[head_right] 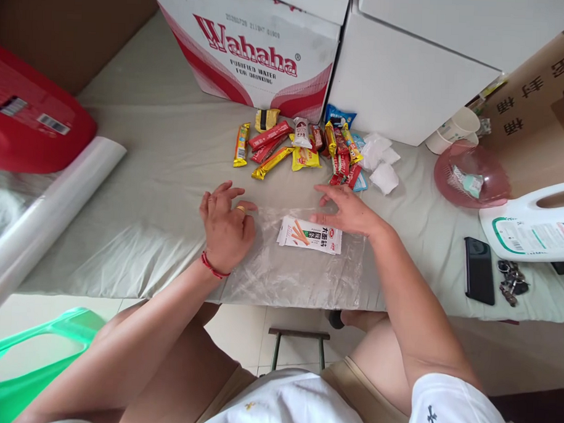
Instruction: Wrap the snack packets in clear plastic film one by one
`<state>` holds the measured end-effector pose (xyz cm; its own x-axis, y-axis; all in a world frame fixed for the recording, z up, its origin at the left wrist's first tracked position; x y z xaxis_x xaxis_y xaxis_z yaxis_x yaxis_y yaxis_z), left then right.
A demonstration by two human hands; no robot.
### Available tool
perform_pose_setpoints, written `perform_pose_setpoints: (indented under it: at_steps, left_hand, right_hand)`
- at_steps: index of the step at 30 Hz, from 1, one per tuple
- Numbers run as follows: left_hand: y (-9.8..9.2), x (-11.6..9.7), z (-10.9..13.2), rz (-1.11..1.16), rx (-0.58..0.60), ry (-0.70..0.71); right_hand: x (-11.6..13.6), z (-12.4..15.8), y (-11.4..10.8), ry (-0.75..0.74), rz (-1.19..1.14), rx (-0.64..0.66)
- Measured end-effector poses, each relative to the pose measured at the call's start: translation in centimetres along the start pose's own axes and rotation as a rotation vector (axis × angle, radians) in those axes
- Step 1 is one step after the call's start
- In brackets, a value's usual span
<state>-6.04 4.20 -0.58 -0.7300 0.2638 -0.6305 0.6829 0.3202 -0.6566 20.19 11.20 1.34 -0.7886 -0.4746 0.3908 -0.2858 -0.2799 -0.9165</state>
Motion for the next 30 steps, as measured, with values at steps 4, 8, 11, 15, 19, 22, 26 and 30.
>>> perform_pose_setpoints:
  at_steps: [4, 8, 11, 15, 19, 22, 26, 30]
  left_hand:
    - [0.3, 0.8, 0.0, 0.091, 0.038, -0.069]
    - [0.0, -1.2, 0.3, 0.192, 0.093, 0.186]
    - [-0.1, -2.7, 0.7, 0.217, 0.153, 0.379]
    - [-0.2, -2.9, 0.7, 0.224, 0.199, 0.453]
    - [-0.6, -2.1, 0.3, 0.252, 0.283, 0.472]
    - [-0.6, -0.9, -0.2, 0.169, 0.38, 0.388]
    - [-0.5, 0.8, -0.9, 0.074, 0.551, 0.211]
    - [-2.4, 0.5, -2.2, 0.153, 0.38, 0.159]
  right_hand:
    - [0.7, 1.5, -0.5, 0.007, 0.079, -0.006]
    - [3.3, 3.5, -1.1, -0.013, 0.099, -0.169]
    - [5.3, 5.4, -0.9, -0.032, 0.124, -0.264]
    - [6.8, 7.8, 0.9, -0.094, 0.166, -0.32]
    - [7.4, 9.5, 3.3, -0.182, 0.199, -0.309]
    - [7.3, 10.4, 4.4, -0.195, 0.184, -0.302]
    - [7.2, 11.3, 5.1, -0.185, 0.14, -0.26]
    - [7.4, 11.8, 5.6, -0.143, 0.214, -0.202]
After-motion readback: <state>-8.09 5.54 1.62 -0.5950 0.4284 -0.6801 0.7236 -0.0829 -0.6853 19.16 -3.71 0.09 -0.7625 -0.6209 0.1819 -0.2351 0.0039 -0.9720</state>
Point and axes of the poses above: each hand's wrist, its own z-axis away from the middle knuckle, its own y-axis out of the palm, x = y × z, the point moved 6 cm from there along -z, towards the middle knuckle, and after that the axes turned 12 degrees about z, right-handed, at the moved point
